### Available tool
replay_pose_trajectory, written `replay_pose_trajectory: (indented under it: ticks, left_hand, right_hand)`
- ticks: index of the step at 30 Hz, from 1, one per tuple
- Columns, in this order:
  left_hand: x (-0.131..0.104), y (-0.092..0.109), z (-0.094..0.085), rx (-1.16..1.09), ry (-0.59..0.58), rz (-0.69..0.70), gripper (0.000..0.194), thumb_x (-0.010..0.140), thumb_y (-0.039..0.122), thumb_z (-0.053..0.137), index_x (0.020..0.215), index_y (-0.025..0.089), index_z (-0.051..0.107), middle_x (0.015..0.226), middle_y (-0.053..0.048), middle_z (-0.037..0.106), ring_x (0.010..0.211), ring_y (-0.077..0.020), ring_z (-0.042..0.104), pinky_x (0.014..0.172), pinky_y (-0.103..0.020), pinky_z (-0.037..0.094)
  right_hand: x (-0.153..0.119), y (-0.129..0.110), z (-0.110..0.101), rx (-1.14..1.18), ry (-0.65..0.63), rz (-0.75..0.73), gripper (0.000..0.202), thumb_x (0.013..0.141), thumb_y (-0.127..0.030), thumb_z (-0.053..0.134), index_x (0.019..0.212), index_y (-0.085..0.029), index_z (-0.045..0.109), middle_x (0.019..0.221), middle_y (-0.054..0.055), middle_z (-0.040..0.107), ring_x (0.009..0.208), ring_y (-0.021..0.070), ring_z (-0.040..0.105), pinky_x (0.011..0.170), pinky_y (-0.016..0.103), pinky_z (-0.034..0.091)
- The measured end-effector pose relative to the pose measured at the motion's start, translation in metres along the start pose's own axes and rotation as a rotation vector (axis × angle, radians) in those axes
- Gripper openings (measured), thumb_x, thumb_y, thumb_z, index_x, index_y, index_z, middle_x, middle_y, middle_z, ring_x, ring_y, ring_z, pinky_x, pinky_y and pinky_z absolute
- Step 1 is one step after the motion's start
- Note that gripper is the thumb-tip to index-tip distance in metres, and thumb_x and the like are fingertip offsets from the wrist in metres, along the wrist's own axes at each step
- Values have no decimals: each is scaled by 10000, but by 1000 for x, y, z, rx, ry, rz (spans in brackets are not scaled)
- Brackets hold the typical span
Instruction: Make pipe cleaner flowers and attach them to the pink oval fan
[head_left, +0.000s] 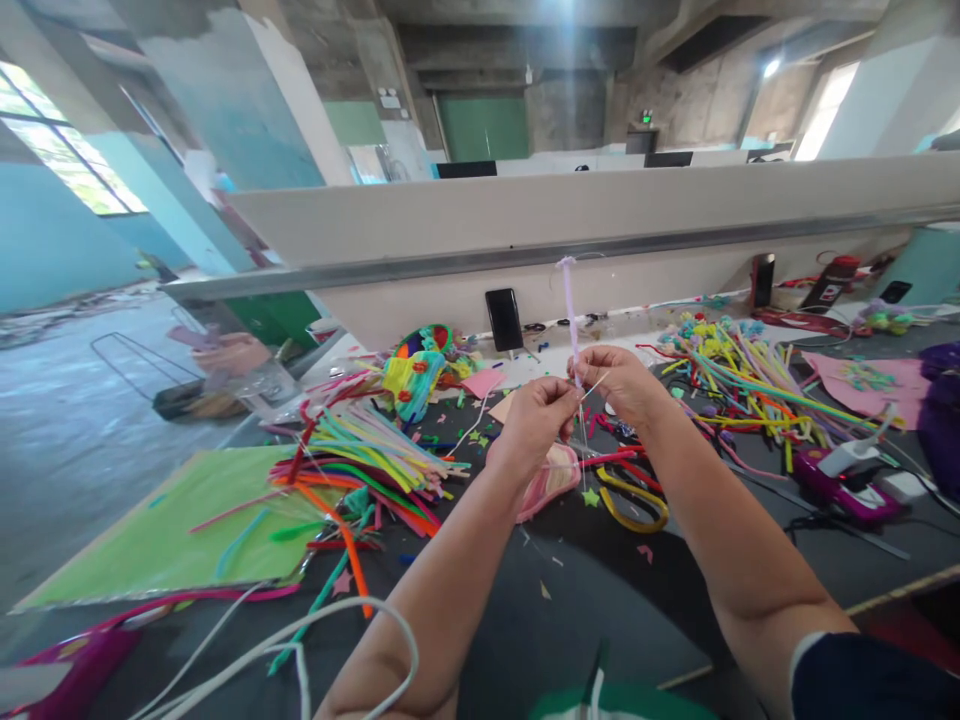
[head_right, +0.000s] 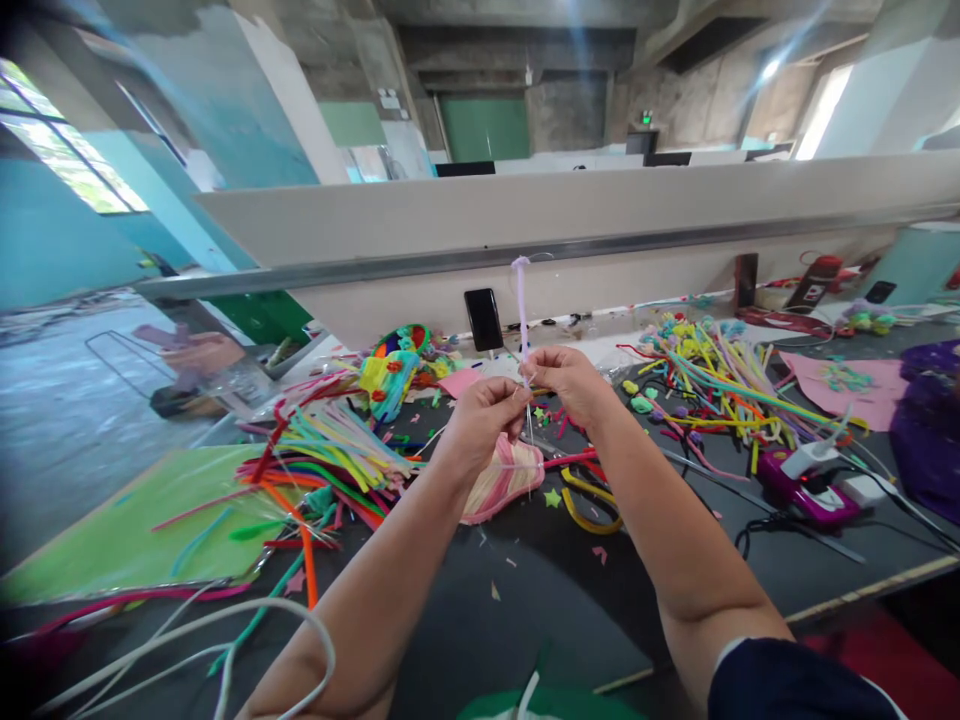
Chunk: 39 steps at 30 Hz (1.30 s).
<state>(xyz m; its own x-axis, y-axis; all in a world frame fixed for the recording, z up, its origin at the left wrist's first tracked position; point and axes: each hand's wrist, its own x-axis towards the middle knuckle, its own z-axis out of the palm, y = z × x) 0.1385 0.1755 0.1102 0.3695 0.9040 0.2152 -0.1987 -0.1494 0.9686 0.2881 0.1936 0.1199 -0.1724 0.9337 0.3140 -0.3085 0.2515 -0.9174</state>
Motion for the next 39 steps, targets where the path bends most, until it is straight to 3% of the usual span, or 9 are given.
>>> replay_pose_trajectory:
  ticks: [6,11,14,18,20,24,30,34,39]
  left_hand:
    - [-5,7,1,-325,-206,-162,244,710,304,721,706,114,568,527,45,489,382,-27,414,356,-149,299]
    - [-15,7,17,-642,-382,-315,233,698,246,716,735,128,519,601,55,456,373,12,327,329,-121,209]
    - [-15,5,21,-624,-289,-248,219,699,243,708,735,135,521,589,55,462,377,-3,356,337,-136,244]
    - [-4,0,9,-328,6,-52,247,677,279,733,652,130,537,485,50,474,369,-39,406,353,-168,293]
    - [0,-2,3,-204,72,0,265,681,316,734,637,130,549,435,54,460,352,-45,398,355,-177,299]
    - [-1,2,0,-323,-88,-90,257,687,295,736,656,126,544,498,52,470,377,-29,408,364,-159,292]
    - [-17,9,17,-667,-323,-264,229,684,226,728,719,135,521,570,61,429,377,2,332,332,-122,219]
    - [-20,15,22,-552,-216,-175,198,686,231,716,727,139,545,546,58,444,366,-19,352,328,-147,233]
    - [-4,17,-5,-58,71,63,248,735,313,658,610,156,512,441,57,436,361,-63,376,375,-195,273]
  right_hand:
    - [-3,2,7,218,-103,-15,216,617,-304,782,665,-164,625,750,5,588,671,106,504,659,257,413]
    - [-7,17,16,428,-166,-117,261,633,-364,777,702,-202,584,768,-10,523,743,120,510,743,277,459]
    - [-6,20,16,411,-168,-100,268,632,-379,776,702,-201,588,782,-7,535,729,120,507,711,267,460]
    - [-1,16,15,273,-82,-45,221,661,-344,759,707,-173,626,798,5,577,706,109,514,660,242,434]
    - [1,14,14,233,-23,-21,207,651,-315,768,684,-162,632,756,2,582,674,101,509,634,234,418]
    - [0,12,12,271,-80,-1,209,633,-302,782,668,-159,634,765,3,586,674,101,513,629,236,417]
    - [-9,13,22,514,-269,-74,238,613,-291,801,618,-183,589,739,-17,536,777,123,528,802,297,476]
    - [-11,14,29,557,-289,-72,222,641,-323,779,654,-189,601,761,-13,573,776,123,556,775,285,506]
    - [-5,22,33,394,-129,216,266,776,-394,625,932,-179,634,739,21,638,594,137,575,517,271,487]
